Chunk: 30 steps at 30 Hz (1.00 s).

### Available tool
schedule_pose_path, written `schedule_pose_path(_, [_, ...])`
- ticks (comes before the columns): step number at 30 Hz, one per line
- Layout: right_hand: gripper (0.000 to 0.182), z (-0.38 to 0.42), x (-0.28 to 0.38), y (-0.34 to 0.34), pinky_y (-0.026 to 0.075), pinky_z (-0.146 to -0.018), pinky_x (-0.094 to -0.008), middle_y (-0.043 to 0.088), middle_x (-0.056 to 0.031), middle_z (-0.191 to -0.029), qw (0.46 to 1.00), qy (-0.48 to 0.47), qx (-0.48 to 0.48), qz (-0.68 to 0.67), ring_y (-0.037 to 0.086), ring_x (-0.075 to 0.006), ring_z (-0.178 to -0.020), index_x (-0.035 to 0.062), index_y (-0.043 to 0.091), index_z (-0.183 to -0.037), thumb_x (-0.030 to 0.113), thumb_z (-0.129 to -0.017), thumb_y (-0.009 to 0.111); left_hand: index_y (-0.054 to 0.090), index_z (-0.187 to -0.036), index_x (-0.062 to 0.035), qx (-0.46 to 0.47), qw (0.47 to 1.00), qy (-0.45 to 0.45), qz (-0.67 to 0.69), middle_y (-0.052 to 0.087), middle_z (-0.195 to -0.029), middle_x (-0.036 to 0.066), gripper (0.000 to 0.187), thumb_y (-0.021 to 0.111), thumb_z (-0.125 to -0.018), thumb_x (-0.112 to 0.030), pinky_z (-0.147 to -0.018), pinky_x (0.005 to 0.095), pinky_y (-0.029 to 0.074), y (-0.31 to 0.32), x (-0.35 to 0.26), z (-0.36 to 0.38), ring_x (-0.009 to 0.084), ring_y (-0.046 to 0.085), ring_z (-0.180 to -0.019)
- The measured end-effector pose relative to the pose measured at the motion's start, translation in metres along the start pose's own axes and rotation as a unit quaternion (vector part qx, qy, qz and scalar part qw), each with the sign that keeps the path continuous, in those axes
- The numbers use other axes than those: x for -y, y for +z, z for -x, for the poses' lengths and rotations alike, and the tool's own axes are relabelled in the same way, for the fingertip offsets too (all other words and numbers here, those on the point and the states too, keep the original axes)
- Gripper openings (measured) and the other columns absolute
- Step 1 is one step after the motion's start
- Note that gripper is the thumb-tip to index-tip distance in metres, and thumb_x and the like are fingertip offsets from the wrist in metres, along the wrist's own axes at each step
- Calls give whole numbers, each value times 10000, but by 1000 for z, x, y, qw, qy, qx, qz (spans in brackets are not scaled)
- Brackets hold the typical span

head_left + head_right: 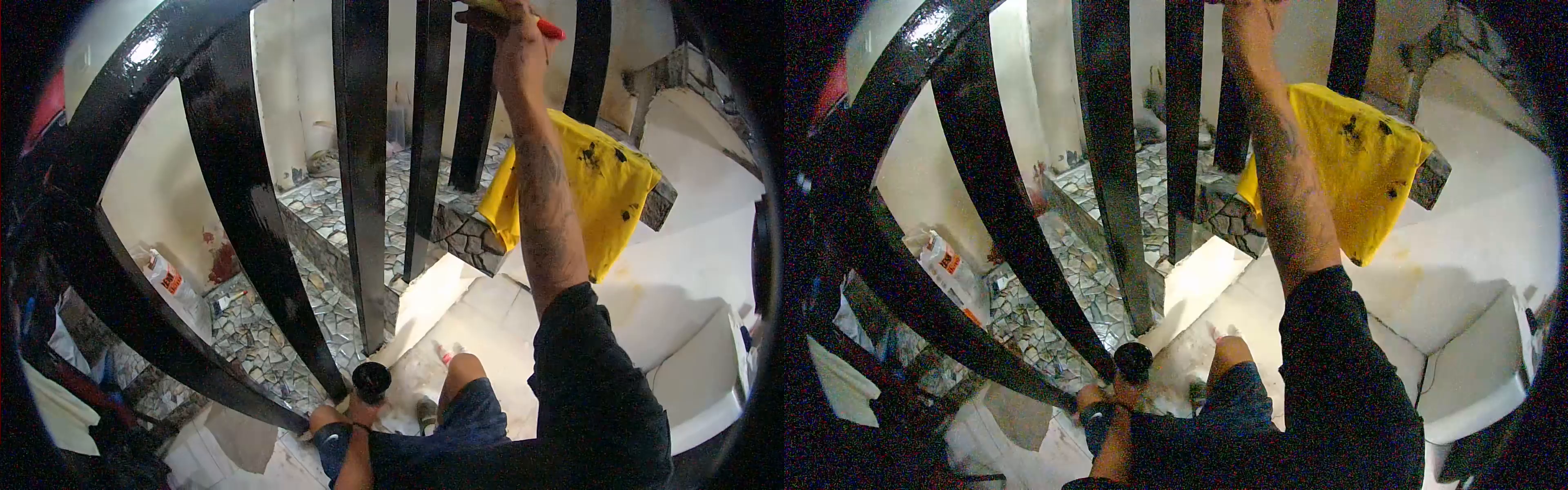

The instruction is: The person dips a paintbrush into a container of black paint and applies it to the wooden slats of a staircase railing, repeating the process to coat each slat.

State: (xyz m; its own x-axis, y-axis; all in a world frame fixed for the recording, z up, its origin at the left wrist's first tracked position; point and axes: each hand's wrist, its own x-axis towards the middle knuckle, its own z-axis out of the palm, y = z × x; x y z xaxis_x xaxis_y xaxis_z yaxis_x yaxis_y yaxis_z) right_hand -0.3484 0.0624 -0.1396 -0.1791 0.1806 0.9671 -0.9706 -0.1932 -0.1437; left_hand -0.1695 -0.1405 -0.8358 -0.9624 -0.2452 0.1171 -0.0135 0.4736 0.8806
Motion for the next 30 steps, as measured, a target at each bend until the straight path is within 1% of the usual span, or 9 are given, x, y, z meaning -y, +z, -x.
schedule_pose_path(5, [258,100,-43,-14,470,-722,-247,678,-50,-866,988,-57,9,144,586,-95,-780,12,688,-973,253,-902,627,504,-1180,-6,-57,998,29,0,594,-1136,205,833,866,-554,-419,-906,445,456,22,38,3,378,578,-1040])
schedule_pose_path(7, [263,161,-47,-24,475,-834,-315,638,-113,-1036,960,-90,71,255,595,-175,-931,53,673,-1113,189,-949,518,514,-1179,-21,-38,999,10,-32,597,-1128,197,790,857,-569,-387,-902,452,454,14,19,2,376,574,-1038])
schedule_pose_path(8, [279,188,-30,-18,478,-814,-311,655,-111,-1003,978,100,28,181,602,-168,-900,48,685,-1087,236,-929,552,516,-1181,-26,-32,999,13,-13,598,-1126,194,777,852,-574,-375,-901,451,454,7,6,2,375,573,-1037])
schedule_pose_path(13, [245,303,-28,-43,463,-682,-250,684,-137,-937,966,159,66,193,592,-133,-720,-8,670,-1020,188,-907,576,518,-1187,-33,2,999,35,21,595,-1121,199,756,842,-580,-345,-908,442,453,-10,-27,-1,378,565,-1039])
schedule_pose_path(16, [212,337,-19,-59,490,-733,-280,680,-139,-923,950,233,103,182,645,-174,-820,-16,670,-1006,146,-901,582,515,-1198,-31,-40,974,198,-102,606,-1100,184,763,840,-578,-333,-920,429,451,8,20,-11,376,570,-1029])
schedule_pose_path(19, [186,342,-3,-70,495,-756,-286,683,-135,-901,938,270,136,168,652,-176,-846,-24,682,-968,119,-899,586,513,-1203,-36,-34,996,29,82,618,-1102,169,757,837,-584,-328,-937,428,446,6,-2,-3,365,570,-1042])
schedule_pose_path(25, [205,349,24,-100,493,-765,-290,692,-119,-915,912,368,99,150,641,-168,-848,-33,689,-943,149,-876,622,479,-1223,-80,46,993,36,-99,627,-1136,153,730,805,-639,-372,-916,414,466,-8,-8,-2,327,593,-1069])
schedule_pose_path(28, [343,354,36,-100,490,-729,-296,678,-146,-948,913,395,62,79,641,-194,-836,-63,660,-964,262,-860,627,480,-1184,-93,92,980,-156,-82,645,-1099,168,692,801,-648,-388,-853,431,500,-58,-97,3,339,625,-1021])
schedule_pose_path(30, [473,358,42,-103,488,-666,-300,663,-173,-960,897,433,71,52,650,-228,-818,-93,627,-989,360,-854,624,517,-1163,-94,65,990,-120,-18,642,-1095,178,703,821,-616,-415,-867,439,493,-32,-53,7,347,616,-1031])
